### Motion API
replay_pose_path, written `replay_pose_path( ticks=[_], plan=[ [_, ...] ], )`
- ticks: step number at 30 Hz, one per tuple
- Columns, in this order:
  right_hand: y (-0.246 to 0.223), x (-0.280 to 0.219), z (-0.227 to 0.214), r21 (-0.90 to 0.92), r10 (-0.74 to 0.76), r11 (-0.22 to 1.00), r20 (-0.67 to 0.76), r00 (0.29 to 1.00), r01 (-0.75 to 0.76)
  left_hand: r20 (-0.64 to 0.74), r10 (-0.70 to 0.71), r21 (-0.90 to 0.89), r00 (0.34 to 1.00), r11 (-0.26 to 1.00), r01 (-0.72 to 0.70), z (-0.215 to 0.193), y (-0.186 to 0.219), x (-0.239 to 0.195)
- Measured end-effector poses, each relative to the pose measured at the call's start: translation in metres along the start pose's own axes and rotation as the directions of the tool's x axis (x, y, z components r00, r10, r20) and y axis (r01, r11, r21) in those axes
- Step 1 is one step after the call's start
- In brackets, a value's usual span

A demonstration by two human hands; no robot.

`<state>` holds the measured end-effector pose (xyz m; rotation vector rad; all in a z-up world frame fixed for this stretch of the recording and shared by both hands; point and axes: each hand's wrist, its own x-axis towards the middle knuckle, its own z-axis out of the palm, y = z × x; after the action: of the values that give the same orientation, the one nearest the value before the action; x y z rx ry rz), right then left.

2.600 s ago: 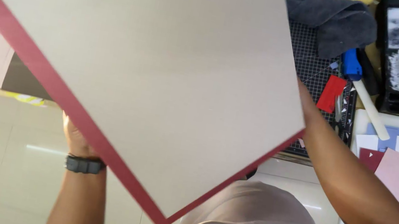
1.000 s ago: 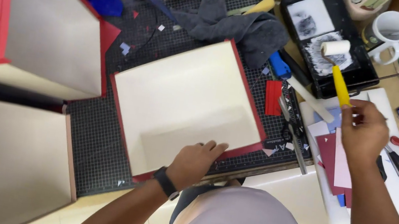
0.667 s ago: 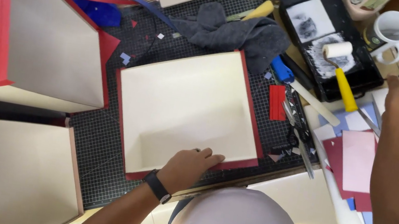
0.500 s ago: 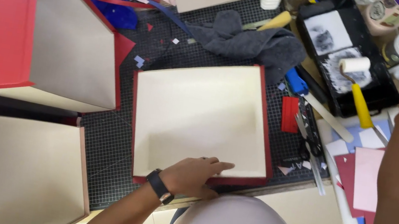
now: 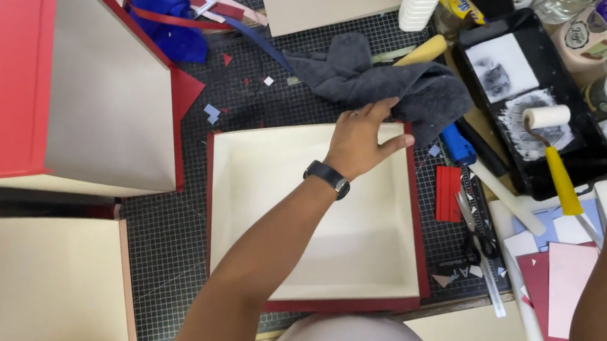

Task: Trimming excess material from the edges of a box lid and smoothing them using various hand tools like scissors and a scraper.

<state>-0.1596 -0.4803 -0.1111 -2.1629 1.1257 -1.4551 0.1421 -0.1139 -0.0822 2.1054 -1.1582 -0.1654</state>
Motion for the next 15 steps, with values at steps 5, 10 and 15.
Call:
replay_pose_path(
  ticks=[5, 10, 15],
  plan=[
    [-0.117, 0.010, 0.031, 0.214, -0.098, 0.972, -0.005, 0.995, 0.097, -0.103, -0.067, 0.009, 0.992, 0.998, 0.068, 0.001, 0.010, -0.014],
    [-0.167, 0.010, 0.106, 0.312, -0.126, 0.950, 0.310, 0.942, 0.024, -0.193, -0.060, 0.047, 0.979, 0.996, 0.070, -0.007, 0.004, -0.036],
    [-0.143, 0.010, 0.164, 0.240, -0.209, 0.962, 0.327, 0.921, 0.133, -0.264, -0.105, 0.082, 0.959, 0.988, 0.131, -0.015, -0.005, -0.050]
  ],
)
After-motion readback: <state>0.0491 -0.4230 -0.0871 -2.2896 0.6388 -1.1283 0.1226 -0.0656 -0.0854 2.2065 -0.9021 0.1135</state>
